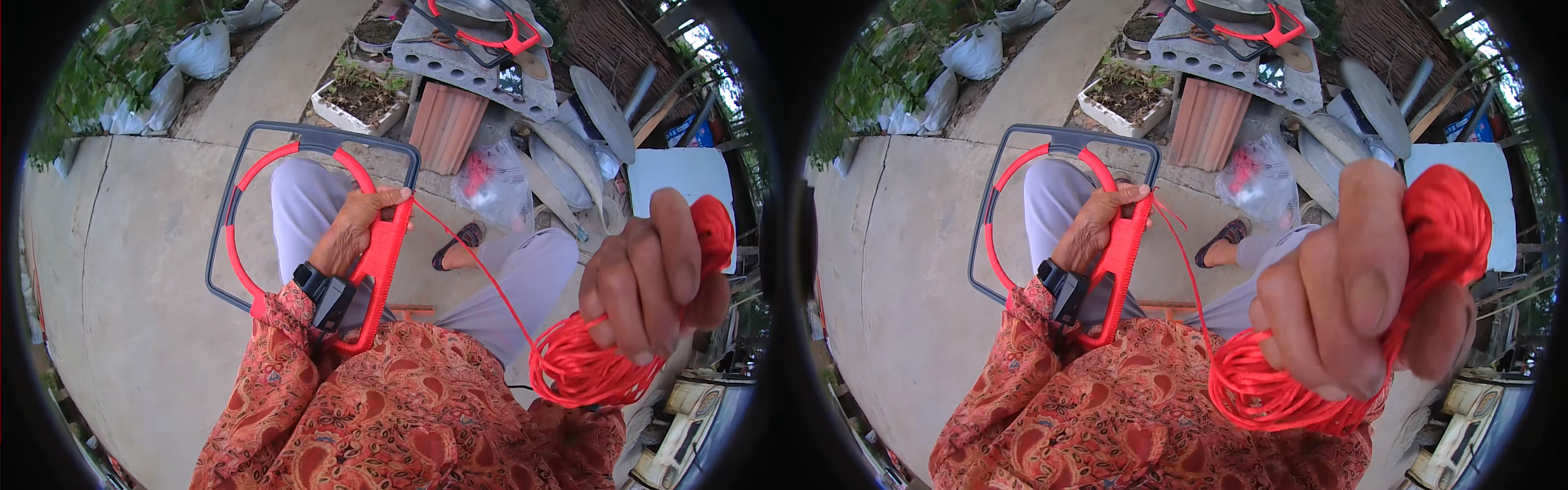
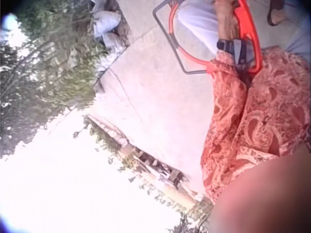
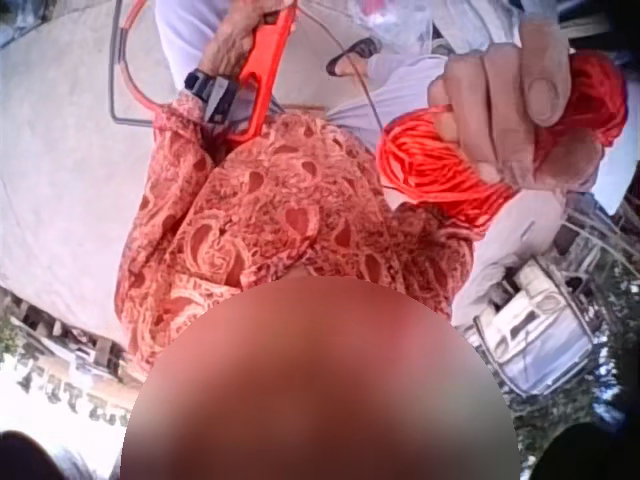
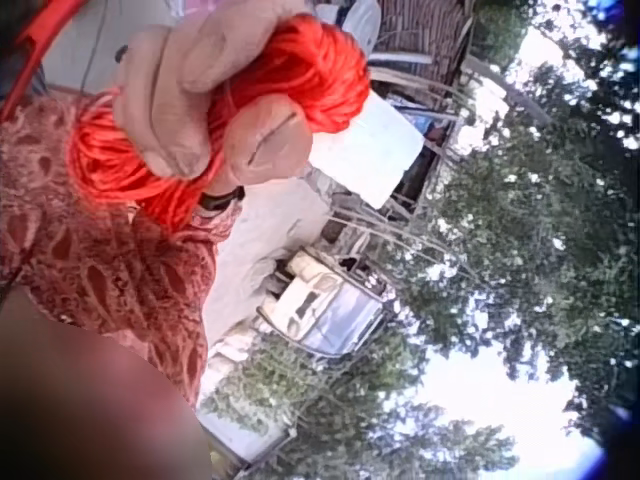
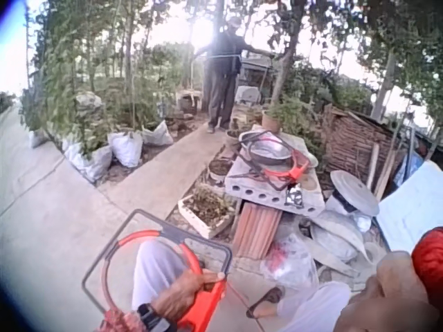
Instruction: Weaving red plastic rope onto a black furniture frame to create a seat or backrest.
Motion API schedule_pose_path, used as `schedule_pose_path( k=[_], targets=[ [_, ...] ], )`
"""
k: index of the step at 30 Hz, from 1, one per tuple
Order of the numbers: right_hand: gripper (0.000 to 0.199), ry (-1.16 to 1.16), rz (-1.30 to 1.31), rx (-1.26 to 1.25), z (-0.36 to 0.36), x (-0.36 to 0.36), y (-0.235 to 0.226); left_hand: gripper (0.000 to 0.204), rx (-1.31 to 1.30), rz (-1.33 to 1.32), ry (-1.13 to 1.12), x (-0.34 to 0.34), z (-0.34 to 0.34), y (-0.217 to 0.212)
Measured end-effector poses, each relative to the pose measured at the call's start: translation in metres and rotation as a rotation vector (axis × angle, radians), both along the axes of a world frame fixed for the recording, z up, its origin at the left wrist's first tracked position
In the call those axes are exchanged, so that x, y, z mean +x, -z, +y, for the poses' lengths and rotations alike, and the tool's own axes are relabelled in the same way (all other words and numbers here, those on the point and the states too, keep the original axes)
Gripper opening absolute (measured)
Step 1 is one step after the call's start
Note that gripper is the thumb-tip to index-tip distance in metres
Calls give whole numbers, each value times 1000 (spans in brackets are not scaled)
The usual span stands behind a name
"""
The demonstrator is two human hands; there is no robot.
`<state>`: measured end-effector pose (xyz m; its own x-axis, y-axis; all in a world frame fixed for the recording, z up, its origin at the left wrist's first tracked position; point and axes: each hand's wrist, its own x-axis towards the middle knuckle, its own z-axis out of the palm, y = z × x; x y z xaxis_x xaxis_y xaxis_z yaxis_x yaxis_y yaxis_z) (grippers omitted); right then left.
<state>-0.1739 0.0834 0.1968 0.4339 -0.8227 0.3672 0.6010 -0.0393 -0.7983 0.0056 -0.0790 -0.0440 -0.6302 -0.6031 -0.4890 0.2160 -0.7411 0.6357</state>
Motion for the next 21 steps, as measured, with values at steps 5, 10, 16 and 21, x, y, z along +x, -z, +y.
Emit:
schedule_pose_path(
  k=[5,10,16,21],
  targets=[
    [21,452,-28,4,-79,9,-17,20,41,-29,68,3,7,-10],
    [22,1009,271,-32,-127,-44,4,20,62,14,78,5,10,-11],
    [21,1140,168,47,-134,-108,45,18,20,68,108,7,15,-21],
    [20,1126,55,118,-133,-122,54,15,130,132,130,4,22,-25]
  ],
)
